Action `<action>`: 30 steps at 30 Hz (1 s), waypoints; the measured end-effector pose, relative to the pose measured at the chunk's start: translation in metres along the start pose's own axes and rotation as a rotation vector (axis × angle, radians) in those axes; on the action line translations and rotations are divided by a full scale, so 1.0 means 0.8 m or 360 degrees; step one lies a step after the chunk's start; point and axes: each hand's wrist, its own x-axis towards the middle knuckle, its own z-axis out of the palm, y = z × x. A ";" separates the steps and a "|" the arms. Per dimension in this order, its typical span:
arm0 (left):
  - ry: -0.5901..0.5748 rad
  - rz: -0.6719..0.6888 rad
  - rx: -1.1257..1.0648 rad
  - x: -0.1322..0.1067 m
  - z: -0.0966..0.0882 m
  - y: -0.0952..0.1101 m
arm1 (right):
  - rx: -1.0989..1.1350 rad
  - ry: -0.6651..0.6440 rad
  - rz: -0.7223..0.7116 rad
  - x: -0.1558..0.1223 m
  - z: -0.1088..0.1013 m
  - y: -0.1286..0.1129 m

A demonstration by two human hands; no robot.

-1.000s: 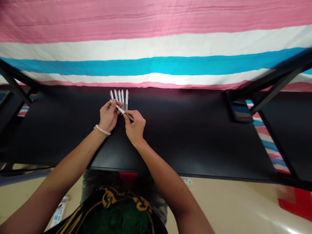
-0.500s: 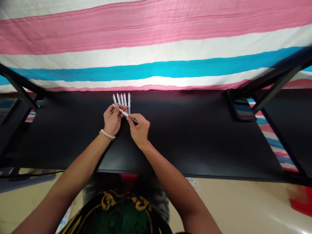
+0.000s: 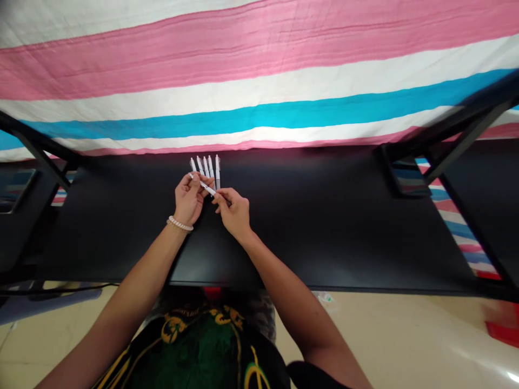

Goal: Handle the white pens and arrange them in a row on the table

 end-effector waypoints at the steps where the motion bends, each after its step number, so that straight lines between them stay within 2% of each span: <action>1: -0.0003 -0.0003 0.0012 0.000 -0.001 0.001 | 0.0003 -0.0032 -0.0009 0.001 0.000 0.000; 6: -0.0028 0.0026 0.0007 0.000 -0.002 0.003 | -0.0047 -0.0128 -0.0075 0.003 0.000 0.002; 13: 0.0020 0.0089 -0.0040 0.005 -0.006 0.003 | -0.0173 0.0050 -0.0225 0.004 0.001 0.009; 21: 0.0065 0.0091 -0.0114 0.007 -0.007 0.005 | -0.0092 -0.0096 -0.0123 0.004 0.003 0.009; 26: 0.0055 0.0113 -0.0125 0.008 -0.006 0.006 | -0.0091 0.0025 -0.0230 0.007 0.001 0.010; 30: 0.0014 0.0153 -0.0161 0.009 -0.007 0.005 | -0.0126 -0.0096 -0.0162 0.007 0.000 0.009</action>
